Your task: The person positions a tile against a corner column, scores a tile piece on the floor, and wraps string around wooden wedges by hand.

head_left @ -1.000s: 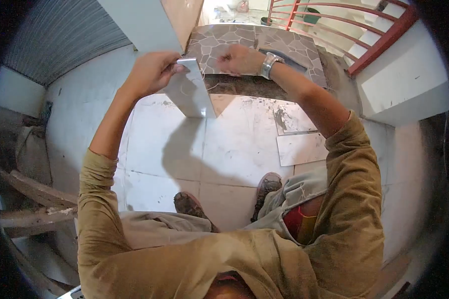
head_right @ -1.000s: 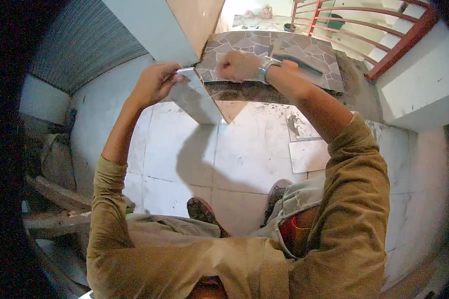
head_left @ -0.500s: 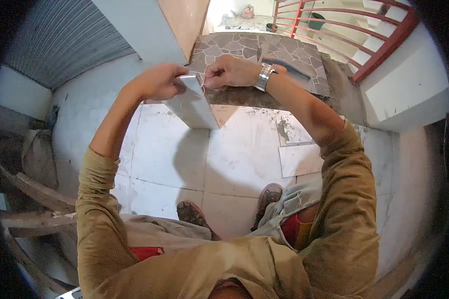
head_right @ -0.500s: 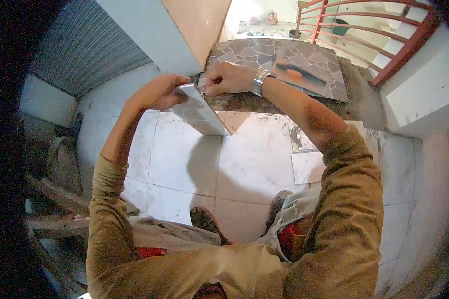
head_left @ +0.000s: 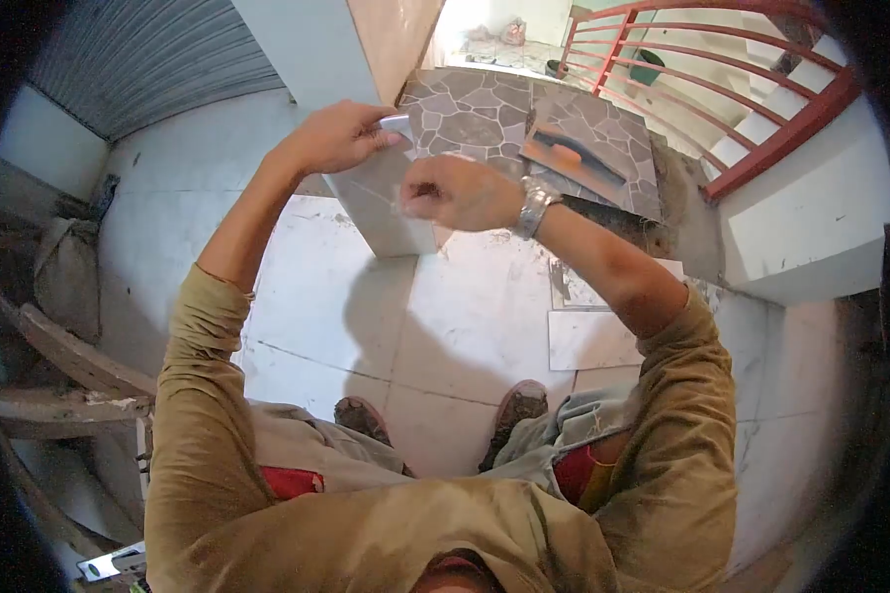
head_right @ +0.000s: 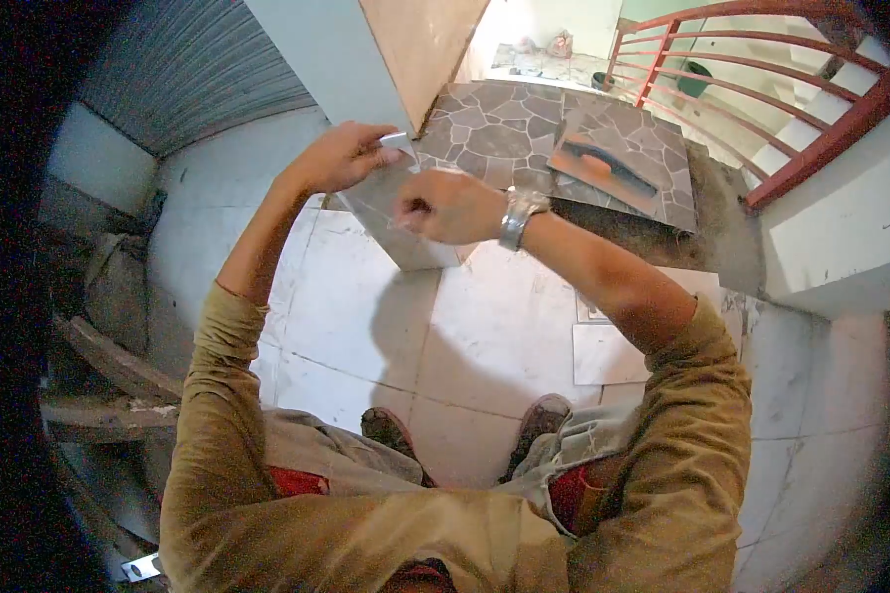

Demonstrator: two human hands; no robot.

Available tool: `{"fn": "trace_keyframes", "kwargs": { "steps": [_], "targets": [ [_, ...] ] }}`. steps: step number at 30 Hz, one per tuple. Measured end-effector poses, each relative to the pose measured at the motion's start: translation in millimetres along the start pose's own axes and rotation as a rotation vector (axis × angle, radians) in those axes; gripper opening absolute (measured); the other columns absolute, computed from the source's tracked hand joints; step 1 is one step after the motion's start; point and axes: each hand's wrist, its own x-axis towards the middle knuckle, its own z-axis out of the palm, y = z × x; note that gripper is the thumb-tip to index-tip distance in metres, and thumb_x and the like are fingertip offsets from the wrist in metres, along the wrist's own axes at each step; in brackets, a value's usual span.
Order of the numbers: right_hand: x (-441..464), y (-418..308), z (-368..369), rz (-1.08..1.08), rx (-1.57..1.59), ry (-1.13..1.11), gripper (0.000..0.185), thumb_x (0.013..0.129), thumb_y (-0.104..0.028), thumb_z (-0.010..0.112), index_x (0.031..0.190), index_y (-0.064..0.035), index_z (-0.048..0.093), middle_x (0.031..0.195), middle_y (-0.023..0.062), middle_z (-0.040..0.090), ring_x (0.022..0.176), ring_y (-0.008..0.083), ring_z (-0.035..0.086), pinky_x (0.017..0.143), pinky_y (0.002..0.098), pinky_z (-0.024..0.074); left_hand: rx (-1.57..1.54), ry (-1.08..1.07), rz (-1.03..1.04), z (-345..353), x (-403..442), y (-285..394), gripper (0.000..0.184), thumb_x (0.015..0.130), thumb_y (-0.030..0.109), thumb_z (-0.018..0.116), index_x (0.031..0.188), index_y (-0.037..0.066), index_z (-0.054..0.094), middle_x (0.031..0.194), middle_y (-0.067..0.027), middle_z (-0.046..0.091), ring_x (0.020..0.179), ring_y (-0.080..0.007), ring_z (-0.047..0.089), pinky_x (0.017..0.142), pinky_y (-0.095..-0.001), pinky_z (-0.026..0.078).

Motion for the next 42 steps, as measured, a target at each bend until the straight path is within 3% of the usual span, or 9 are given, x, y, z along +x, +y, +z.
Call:
{"fn": "trace_keyframes", "kwargs": {
  "steps": [3, 12, 18, 22, 24, 30, 34, 37, 42],
  "targets": [
    [8, 31, -19, 0.115, 0.178, 0.083, 0.014, 0.091, -0.016, 0.059, 0.092, -0.0018, 0.062, 0.084, 0.0047, 0.063, 0.078, 0.0108, 0.061, 0.073, 0.0292, 0.0512, 0.131, 0.015, -0.017, -1, -2, 1, 0.045, 0.091, 0.04, 0.056, 0.127, 0.012, 0.058, 0.099, -0.0167, 0.07, 0.093, -0.0353, 0.065, 0.08, -0.0442, 0.05],
    [36, 24, -59, 0.244, 0.382, 0.47, 0.021, 0.096, -0.019, 0.057, 0.098, 0.0013, 0.062, 0.087, 0.0076, 0.066, 0.08, 0.012, 0.063, 0.075, 0.0275, 0.0543, -0.257, 0.145, -0.065, -6, -6, 12, 0.043, 0.097, 0.04, 0.051, 0.124, 0.007, 0.051, 0.092, -0.0139, 0.066, 0.088, -0.0241, 0.063, 0.079, -0.0377, 0.048],
    [56, 8, -67, -0.165, -0.4, 0.966, 0.023, 0.089, -0.024, 0.062, 0.092, -0.0009, 0.066, 0.077, 0.0152, 0.067, 0.066, 0.0256, 0.065, 0.062, 0.0375, 0.0511, -0.058, 0.069, -0.052, -6, -4, 10, 0.042, 0.096, 0.044, 0.05, 0.106, 0.004, 0.056, 0.086, -0.0189, 0.063, 0.081, -0.0329, 0.061, 0.073, -0.0407, 0.046],
    [42, -39, -55, 0.154, -0.338, 0.351, 0.024, 0.088, -0.024, 0.061, 0.094, -0.0016, 0.067, 0.08, 0.0183, 0.068, 0.07, 0.0334, 0.066, 0.068, 0.0388, 0.0526, -0.185, 0.226, 0.106, 4, 5, -16, 0.041, 0.099, 0.04, 0.047, 0.096, 0.002, 0.062, 0.075, -0.0079, 0.057, 0.072, -0.0159, 0.05, 0.068, -0.0333, 0.044],
    [41, -15, -39, 0.0, -0.323, 0.451, 0.026, 0.089, -0.025, 0.061, 0.099, -0.001, 0.066, 0.085, 0.0173, 0.068, 0.077, 0.0281, 0.067, 0.07, 0.0371, 0.0531, -0.267, 0.265, 0.085, 4, 7, -15, 0.042, 0.1, 0.039, 0.045, 0.095, 0.001, 0.063, 0.075, -0.0064, 0.057, 0.072, -0.0152, 0.049, 0.067, -0.0329, 0.044],
    [41, 54, -40, 0.449, 0.36, 0.285, 0.033, 0.089, -0.022, 0.062, 0.116, -0.0027, 0.062, 0.109, 0.0124, 0.066, 0.094, 0.0205, 0.064, 0.081, 0.0338, 0.0537, -0.406, 0.241, -0.046, -7, 2, -17, 0.05, 0.098, 0.041, 0.044, 0.115, -0.001, 0.064, 0.107, -0.0188, 0.066, 0.088, -0.0275, 0.064, 0.086, -0.0396, 0.05],
    [26, 62, -5, 0.331, -0.083, -0.289, 0.045, 0.083, -0.014, 0.072, 0.123, -0.0009, 0.057, 0.119, 0.0061, 0.061, 0.102, 0.0174, 0.061, 0.091, 0.0326, 0.0503, -0.097, 0.557, 0.189, 12, 2, -22, 0.043, 0.099, 0.034, 0.045, 0.122, 0.001, 0.061, 0.11, -0.0191, 0.065, 0.097, -0.0298, 0.062, 0.087, -0.041, 0.047],
    [31, 106, 34, 0.36, 0.158, -0.262, 0.052, 0.078, -0.032, 0.076, 0.116, -0.0004, 0.062, 0.111, 0.0183, 0.068, 0.104, 0.0271, 0.064, 0.091, 0.0399, 0.0487, -0.242, 0.621, 0.17, 10, -2, -12, 0.04, 0.099, 0.028, 0.045, 0.124, 0.0, 0.059, 0.1, -0.0194, 0.064, 0.095, -0.0316, 0.06, 0.089, -0.0397, 0.045],
    [27, 126, 56, 0.383, -0.006, 0.038, 0.046, 0.078, -0.032, 0.078, 0.105, 0.0036, 0.066, 0.102, 0.0182, 0.07, 0.091, 0.0237, 0.065, 0.085, 0.0376, 0.05, -0.71, 0.902, 0.19, -34, -34, 24, 0.036, 0.098, 0.025, 0.045, 0.118, 0.0, 0.062, 0.094, -0.0143, 0.064, 0.085, -0.0227, 0.061, 0.08, -0.035, 0.048]
  ]
}}
